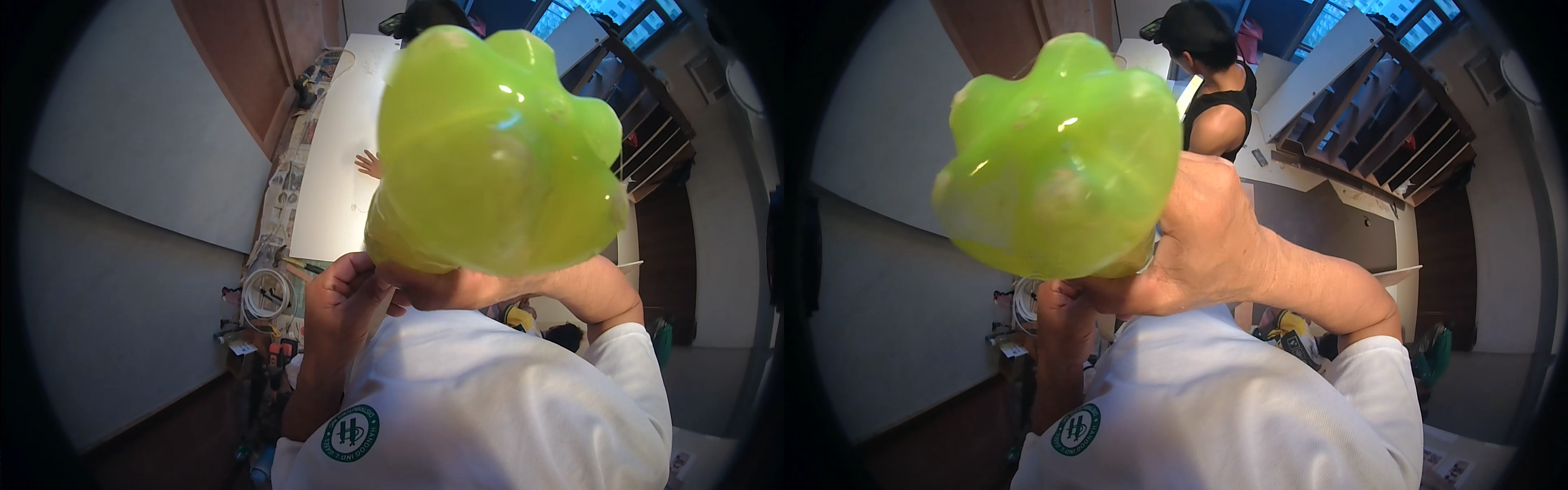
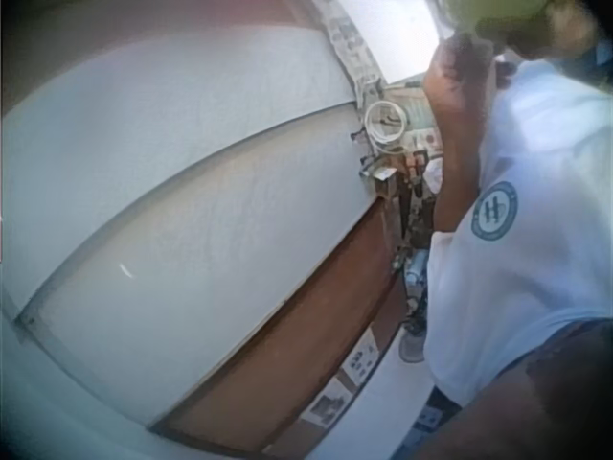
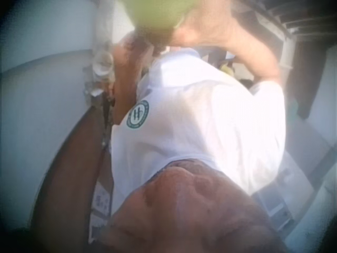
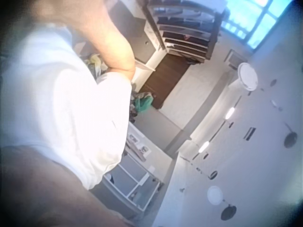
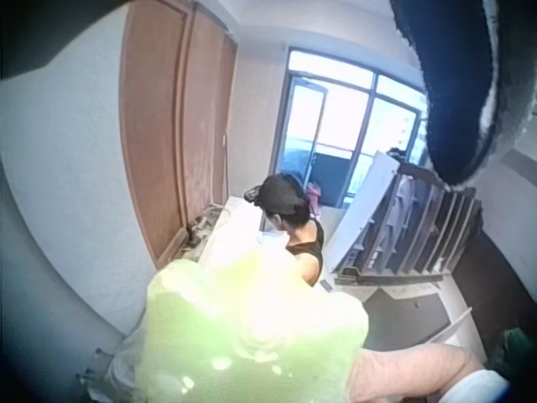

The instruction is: The person applies adhesive to a long, thin wooden trim piece using a green bottle and then presses the trim into place along the edge of a white cabinet door. Another person is visible in the background working on a separate cabinet.

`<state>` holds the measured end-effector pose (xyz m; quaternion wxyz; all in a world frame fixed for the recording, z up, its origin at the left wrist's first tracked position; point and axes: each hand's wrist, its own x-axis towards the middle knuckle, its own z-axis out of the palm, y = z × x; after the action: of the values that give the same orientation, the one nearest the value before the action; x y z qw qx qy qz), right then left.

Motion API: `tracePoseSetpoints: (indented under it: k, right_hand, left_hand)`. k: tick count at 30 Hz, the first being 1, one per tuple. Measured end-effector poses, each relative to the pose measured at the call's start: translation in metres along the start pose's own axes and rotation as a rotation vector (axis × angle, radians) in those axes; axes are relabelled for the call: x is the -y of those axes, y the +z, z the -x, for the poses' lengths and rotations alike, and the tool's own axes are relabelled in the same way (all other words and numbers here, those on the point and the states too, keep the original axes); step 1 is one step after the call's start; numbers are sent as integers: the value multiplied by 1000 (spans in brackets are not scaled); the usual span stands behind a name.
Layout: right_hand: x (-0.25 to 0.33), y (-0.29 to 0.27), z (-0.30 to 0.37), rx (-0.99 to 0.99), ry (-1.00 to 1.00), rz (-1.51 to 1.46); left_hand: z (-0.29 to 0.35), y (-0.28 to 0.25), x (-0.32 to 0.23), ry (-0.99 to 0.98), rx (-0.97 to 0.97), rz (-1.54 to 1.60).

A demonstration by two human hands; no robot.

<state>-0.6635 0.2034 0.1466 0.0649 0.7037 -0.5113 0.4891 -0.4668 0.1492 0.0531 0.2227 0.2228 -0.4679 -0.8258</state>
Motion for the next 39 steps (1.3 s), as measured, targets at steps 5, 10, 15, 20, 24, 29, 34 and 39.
tracePoseSetpoints:
  k: [5, 10, 15, 20, 24, 29, 34, 39]
  right_hand:
    - [-14, -13, -9, 69, 163, 101]
    - [-5, -12, -2, -4, 112, 2]
    - [-2, -20, 1, 97, 82, 141]
    - [11, -30, 8, 237, 194, 126]
    - [15, -33, 16, 214, 154, 160]
    - [11, -38, 23, -40, 57, 155]
    - [27, -50, 49, 47, 354, 33]
    - [36, -51, 82, -119, 630, -148]
  left_hand:
    - [3, 12, -15, -42, -76, -92]
    - [0, 7, -8, -25, 16, -115]
    - [3, 15, -14, -57, -1, -100]
    - [1, 12, -10, -96, 40, -152]
    - [2, 18, -6, -112, 38, -97]
    - [-4, 21, -9, -138, 115, -227]
    - [-13, 15, 12, 222, 263, -407]
    - [-5, 24, 14, -110, 252, -299]
